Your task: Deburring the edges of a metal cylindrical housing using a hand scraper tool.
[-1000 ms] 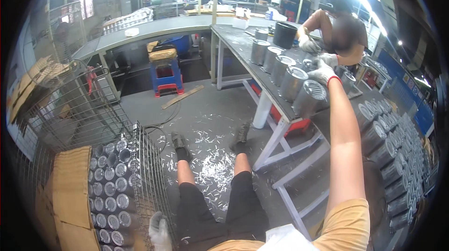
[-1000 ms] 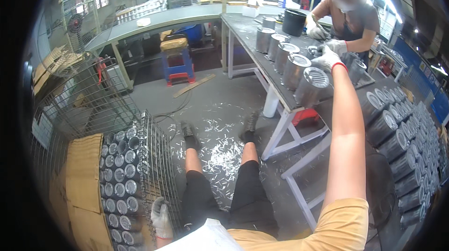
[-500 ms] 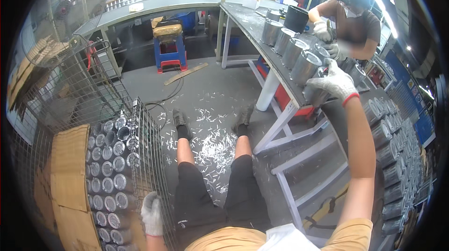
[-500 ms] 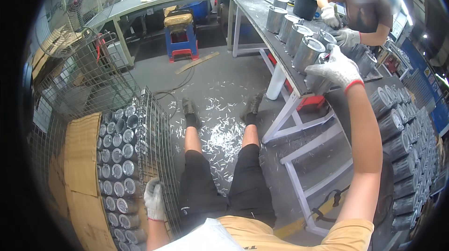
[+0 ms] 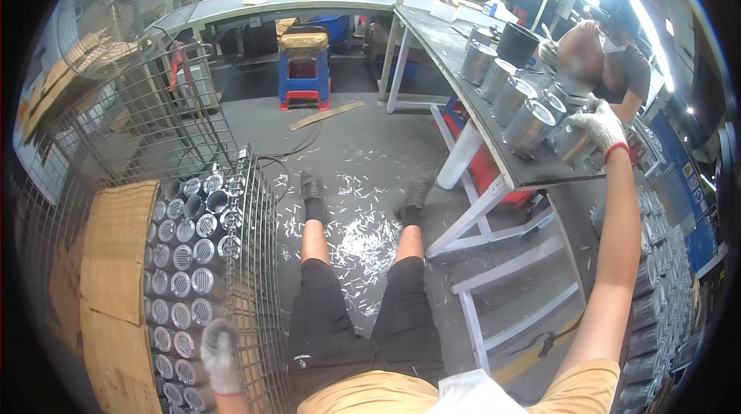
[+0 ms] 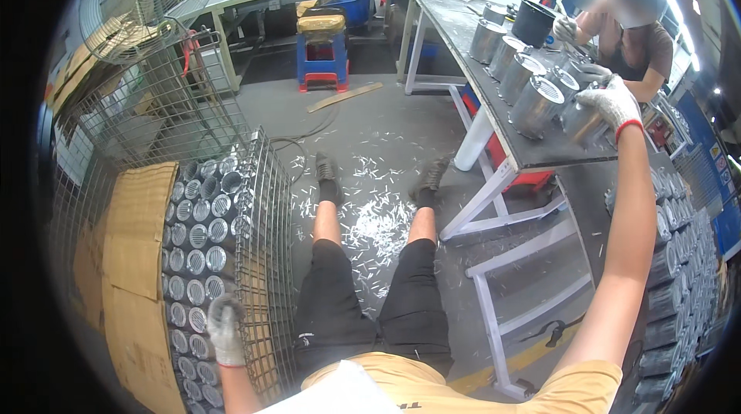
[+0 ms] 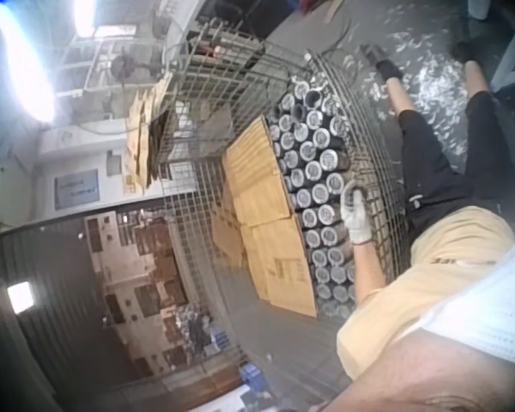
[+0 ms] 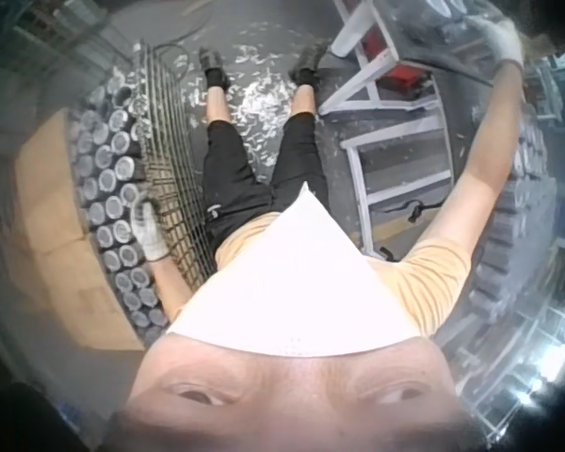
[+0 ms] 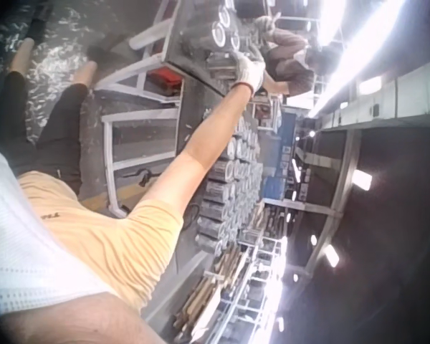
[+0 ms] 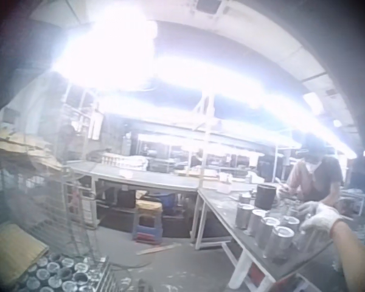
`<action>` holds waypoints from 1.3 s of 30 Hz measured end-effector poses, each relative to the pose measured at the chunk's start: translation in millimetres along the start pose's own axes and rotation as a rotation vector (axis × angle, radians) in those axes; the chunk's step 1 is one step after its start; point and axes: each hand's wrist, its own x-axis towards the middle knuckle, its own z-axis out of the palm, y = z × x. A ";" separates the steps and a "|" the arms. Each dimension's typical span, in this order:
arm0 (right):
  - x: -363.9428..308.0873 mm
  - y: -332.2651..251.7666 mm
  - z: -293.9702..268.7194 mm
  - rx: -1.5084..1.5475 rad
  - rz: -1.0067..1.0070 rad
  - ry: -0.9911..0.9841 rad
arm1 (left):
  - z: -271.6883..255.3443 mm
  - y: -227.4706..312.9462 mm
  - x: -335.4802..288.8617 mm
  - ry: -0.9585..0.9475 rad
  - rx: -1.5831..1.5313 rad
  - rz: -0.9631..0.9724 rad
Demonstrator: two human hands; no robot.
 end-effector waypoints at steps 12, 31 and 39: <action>67.6 67.5 56.3 -0.280 0.143 0.159 | -173.2 -8.3 -136.6 0.149 1.615 -0.485; -299.2 -56.5 293.3 0.662 -0.454 -0.134 | -138.5 -16.0 -180.2 -0.244 1.759 -0.851; -427.9 -9.7 357.3 0.817 0.187 -0.825 | -140.1 -42.3 -190.1 -0.124 1.737 -0.834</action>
